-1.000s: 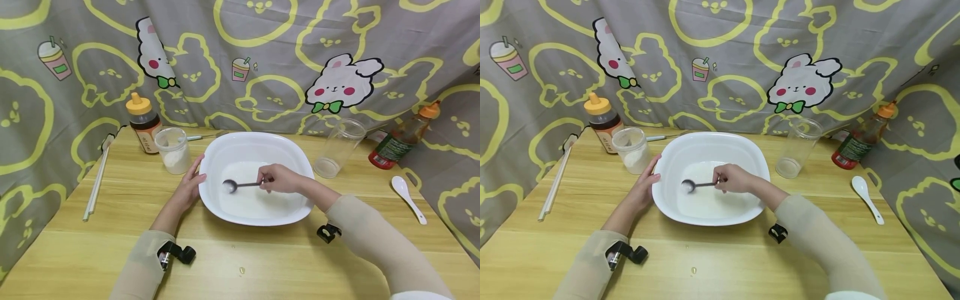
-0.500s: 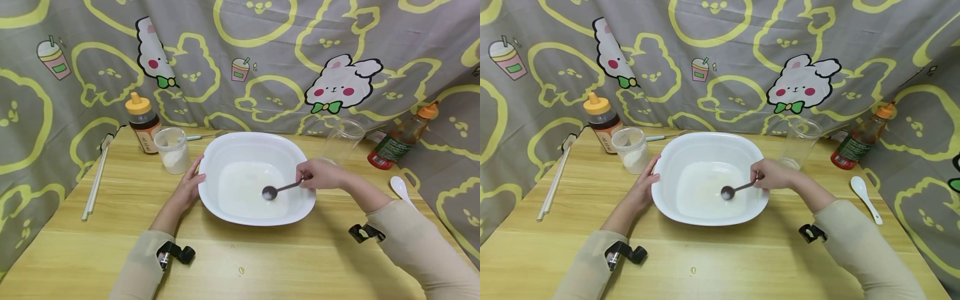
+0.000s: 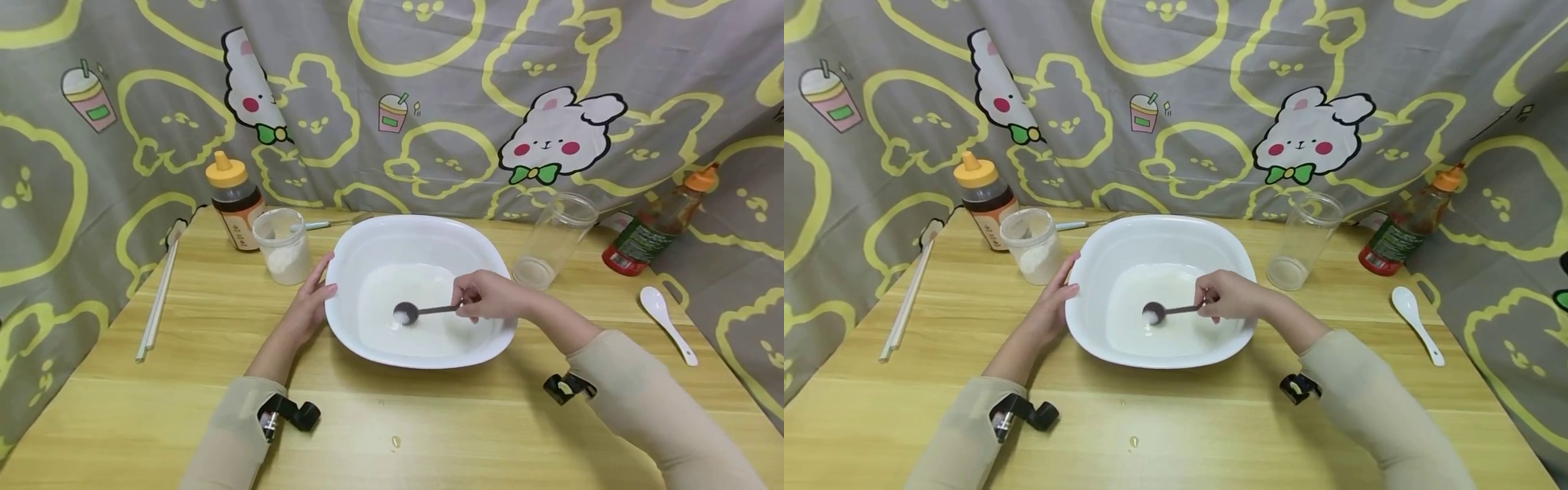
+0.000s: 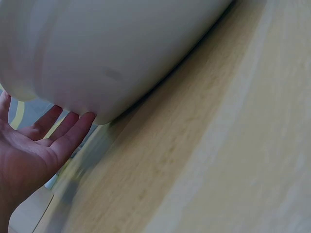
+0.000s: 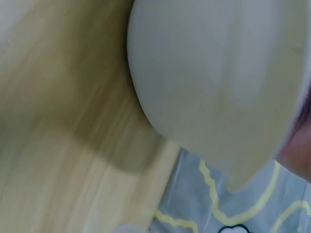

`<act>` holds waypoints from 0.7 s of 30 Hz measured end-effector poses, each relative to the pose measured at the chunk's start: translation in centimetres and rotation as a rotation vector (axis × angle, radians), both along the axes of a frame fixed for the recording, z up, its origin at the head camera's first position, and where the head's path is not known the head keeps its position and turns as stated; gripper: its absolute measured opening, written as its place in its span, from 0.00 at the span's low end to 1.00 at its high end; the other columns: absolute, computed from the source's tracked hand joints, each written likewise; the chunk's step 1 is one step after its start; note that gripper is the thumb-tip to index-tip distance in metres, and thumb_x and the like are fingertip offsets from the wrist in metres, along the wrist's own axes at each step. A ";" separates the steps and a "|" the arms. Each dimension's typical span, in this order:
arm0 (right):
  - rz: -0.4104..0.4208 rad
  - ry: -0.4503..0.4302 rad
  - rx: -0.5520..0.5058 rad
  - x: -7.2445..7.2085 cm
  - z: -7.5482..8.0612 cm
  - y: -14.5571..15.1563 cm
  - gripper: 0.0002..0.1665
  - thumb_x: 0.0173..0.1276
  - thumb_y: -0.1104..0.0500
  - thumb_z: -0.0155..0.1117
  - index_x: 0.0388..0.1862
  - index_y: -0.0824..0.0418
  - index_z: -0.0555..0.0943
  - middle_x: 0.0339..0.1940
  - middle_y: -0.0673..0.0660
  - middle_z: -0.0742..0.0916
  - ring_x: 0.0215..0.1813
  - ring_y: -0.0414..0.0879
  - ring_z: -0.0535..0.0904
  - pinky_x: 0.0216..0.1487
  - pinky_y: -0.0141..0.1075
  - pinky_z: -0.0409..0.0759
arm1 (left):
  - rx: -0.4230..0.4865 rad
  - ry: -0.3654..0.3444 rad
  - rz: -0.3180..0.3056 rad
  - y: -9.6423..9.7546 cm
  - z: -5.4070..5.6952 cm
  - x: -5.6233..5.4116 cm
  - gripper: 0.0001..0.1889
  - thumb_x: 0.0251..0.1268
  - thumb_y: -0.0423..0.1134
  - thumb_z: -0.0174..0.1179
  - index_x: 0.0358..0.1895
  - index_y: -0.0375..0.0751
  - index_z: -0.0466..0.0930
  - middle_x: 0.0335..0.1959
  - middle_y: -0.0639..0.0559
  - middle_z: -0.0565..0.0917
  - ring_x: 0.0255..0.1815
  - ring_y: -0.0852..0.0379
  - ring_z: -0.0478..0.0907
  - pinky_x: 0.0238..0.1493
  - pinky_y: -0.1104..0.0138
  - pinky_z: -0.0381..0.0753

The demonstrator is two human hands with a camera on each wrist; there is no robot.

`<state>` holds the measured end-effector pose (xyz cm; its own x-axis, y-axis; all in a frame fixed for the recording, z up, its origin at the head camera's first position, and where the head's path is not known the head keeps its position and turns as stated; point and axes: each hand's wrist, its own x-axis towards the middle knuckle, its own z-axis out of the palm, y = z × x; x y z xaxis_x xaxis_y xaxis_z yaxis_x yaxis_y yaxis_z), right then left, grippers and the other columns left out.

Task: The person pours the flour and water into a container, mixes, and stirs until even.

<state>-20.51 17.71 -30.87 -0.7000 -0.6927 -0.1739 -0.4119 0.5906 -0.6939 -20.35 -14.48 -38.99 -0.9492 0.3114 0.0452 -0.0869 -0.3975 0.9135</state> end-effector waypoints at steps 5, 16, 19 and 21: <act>0.002 -0.012 0.078 0.4 1.4 1.6 0.04 0.54 0.69 0.57 0.25 0.61 0.75 0.13 0.52 0.76 0.17 0.44 0.71 0.20 0.31 0.69 | -0.003 0.001 -0.002 -0.1 0.0 -0.1 0.33 0.57 0.31 0.46 0.67 0.52 0.47 0.60 0.35 0.56 0.50 0.47 0.67 0.42 0.62 0.74; -0.145 0.115 0.089 -1.3 0.4 0.8 0.02 0.56 0.66 0.57 0.29 0.65 0.75 0.14 0.52 0.77 0.19 0.43 0.69 0.22 0.32 0.67 | -0.002 -0.010 0.005 0.0 0.1 0.0 0.33 0.57 0.30 0.45 0.67 0.52 0.47 0.60 0.35 0.56 0.50 0.47 0.67 0.43 0.60 0.73; -0.073 0.065 0.021 -0.8 -0.2 0.0 0.02 0.57 0.66 0.56 0.30 0.65 0.75 0.14 0.52 0.77 0.18 0.42 0.68 0.23 0.31 0.65 | -0.002 -0.009 0.007 0.1 0.1 0.0 0.33 0.57 0.30 0.45 0.67 0.52 0.47 0.60 0.35 0.56 0.50 0.47 0.66 0.44 0.61 0.73; -0.023 0.037 0.002 -0.4 -0.2 -0.1 0.01 0.57 0.67 0.56 0.29 0.63 0.75 0.13 0.51 0.77 0.17 0.41 0.67 0.23 0.30 0.65 | -0.003 -0.005 0.011 0.1 0.1 0.0 0.33 0.57 0.30 0.45 0.67 0.52 0.47 0.60 0.35 0.56 0.50 0.47 0.67 0.43 0.61 0.73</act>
